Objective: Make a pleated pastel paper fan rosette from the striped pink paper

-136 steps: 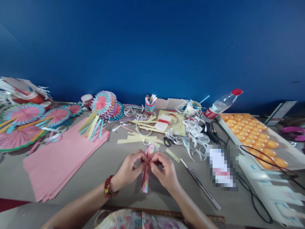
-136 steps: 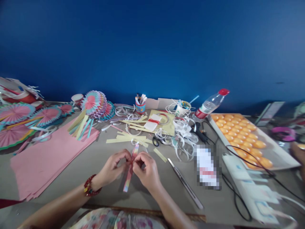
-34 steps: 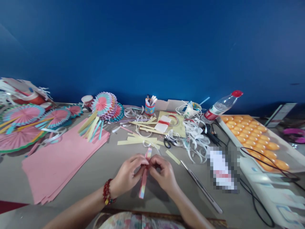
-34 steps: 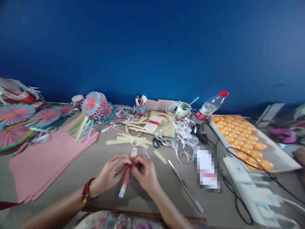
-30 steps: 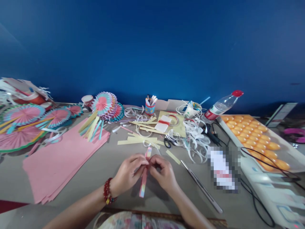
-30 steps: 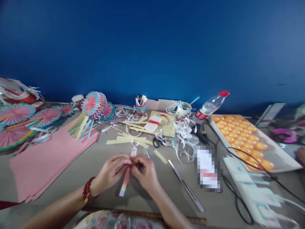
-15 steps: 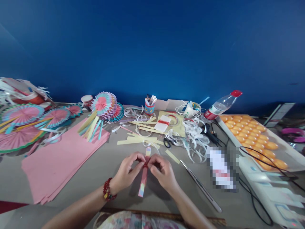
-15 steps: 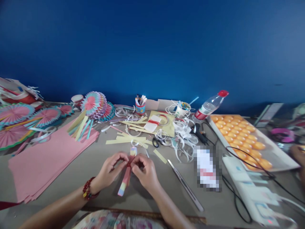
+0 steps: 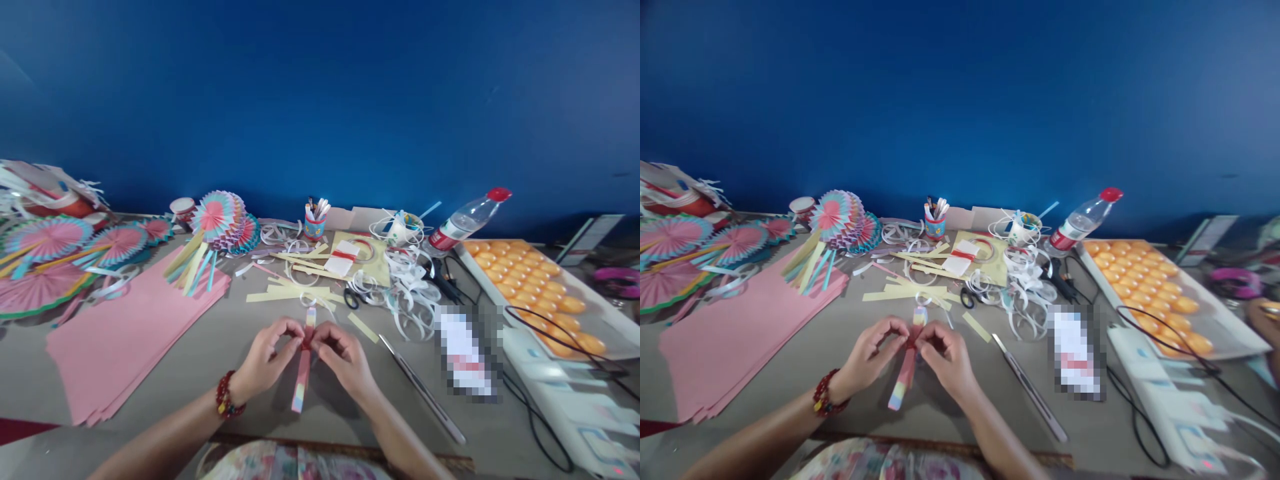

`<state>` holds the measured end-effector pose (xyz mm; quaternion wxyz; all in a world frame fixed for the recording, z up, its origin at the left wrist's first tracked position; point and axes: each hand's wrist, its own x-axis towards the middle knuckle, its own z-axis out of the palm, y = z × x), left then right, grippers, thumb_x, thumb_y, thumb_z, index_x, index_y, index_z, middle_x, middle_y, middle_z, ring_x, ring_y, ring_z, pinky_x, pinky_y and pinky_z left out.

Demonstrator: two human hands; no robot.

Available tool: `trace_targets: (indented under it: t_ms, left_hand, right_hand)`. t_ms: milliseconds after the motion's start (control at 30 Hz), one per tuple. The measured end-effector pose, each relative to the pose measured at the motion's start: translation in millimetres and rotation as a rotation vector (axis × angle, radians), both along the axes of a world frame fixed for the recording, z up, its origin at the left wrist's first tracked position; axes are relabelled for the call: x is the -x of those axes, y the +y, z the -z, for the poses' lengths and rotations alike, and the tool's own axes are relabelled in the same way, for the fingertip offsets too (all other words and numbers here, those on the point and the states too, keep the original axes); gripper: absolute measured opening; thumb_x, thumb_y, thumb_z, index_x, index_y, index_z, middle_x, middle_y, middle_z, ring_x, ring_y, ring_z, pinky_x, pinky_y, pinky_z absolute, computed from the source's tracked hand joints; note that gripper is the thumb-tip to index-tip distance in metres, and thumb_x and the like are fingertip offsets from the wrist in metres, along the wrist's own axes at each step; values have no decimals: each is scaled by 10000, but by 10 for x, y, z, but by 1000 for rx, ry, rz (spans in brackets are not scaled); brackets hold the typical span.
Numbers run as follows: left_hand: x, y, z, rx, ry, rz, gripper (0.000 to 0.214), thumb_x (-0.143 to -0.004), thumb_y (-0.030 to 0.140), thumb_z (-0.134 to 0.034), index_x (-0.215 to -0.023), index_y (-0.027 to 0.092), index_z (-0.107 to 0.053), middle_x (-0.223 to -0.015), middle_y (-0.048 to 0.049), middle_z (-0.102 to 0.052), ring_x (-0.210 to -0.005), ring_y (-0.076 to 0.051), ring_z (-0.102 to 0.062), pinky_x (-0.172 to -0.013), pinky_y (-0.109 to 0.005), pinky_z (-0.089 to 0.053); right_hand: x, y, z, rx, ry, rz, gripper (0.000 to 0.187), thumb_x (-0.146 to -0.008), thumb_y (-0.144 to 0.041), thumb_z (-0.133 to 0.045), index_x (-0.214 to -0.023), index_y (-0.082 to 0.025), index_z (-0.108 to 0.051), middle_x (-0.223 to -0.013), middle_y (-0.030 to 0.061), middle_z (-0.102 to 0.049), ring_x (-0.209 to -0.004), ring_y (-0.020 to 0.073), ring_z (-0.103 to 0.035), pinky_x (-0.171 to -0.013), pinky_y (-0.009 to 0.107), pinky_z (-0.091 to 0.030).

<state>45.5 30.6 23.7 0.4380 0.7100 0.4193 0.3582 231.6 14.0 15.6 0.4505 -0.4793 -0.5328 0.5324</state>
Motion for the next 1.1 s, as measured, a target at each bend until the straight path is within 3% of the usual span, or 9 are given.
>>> trace_targets:
  t_ms: [267, 533, 767, 900, 1100]
  left_hand:
    - [10, -12, 45, -28, -5, 43, 93, -949, 199, -477, -928, 190, -567, -876, -32, -649, -805, -144, -617, -774, -242, -462]
    - [13, -23, 44, -26, -10, 60, 89, -951, 204, -480, -928, 193, -564, -887, -36, -655, -803, -148, -623, -770, -243, -464]
    - [6, -19, 0, -49, -38, 72, 102, -960, 207, -463, -917, 197, -555, -921, -50, -643, -862, -165, -610, -808, -264, -451]
    - [47, -29, -12, 5, -36, 45, 126, -974, 239, -449, -901, 196, -543, -944, -54, -634, -840, -158, -596, -795, -259, -446]
    - [112, -140, 139, 158, -80, -74, 177, -972, 307, -471, -866, 189, -549, -864, -40, -616, -746, -148, -557, -725, -253, -442]
  right_hand:
    - [-21, 10, 24, 90, 148, -42, 138, -783, -267, -608, -682, -189, -554, -645, -25, -496, -592, 116, -433, -565, 231, -349]
    - [-61, 25, -15, -7, 93, -50, 117, -748, -194, -587, -650, -194, -524, -702, -16, -495, -641, 129, -445, -590, 245, -340]
    - [-68, 38, -21, -1, 142, -80, 100, -746, -182, -544, -653, -196, -508, -704, -13, -488, -664, 138, -450, -619, 257, -346]
    - [-82, 37, 70, 69, 176, -40, 95, -732, -170, -483, -644, -206, -479, -636, -28, -470, -610, 132, -467, -595, 252, -372]
    - [-55, 45, 185, 89, 145, -47, 106, -724, -218, -472, -619, -217, -454, -593, -32, -472, -538, 134, -510, -544, 258, -411]
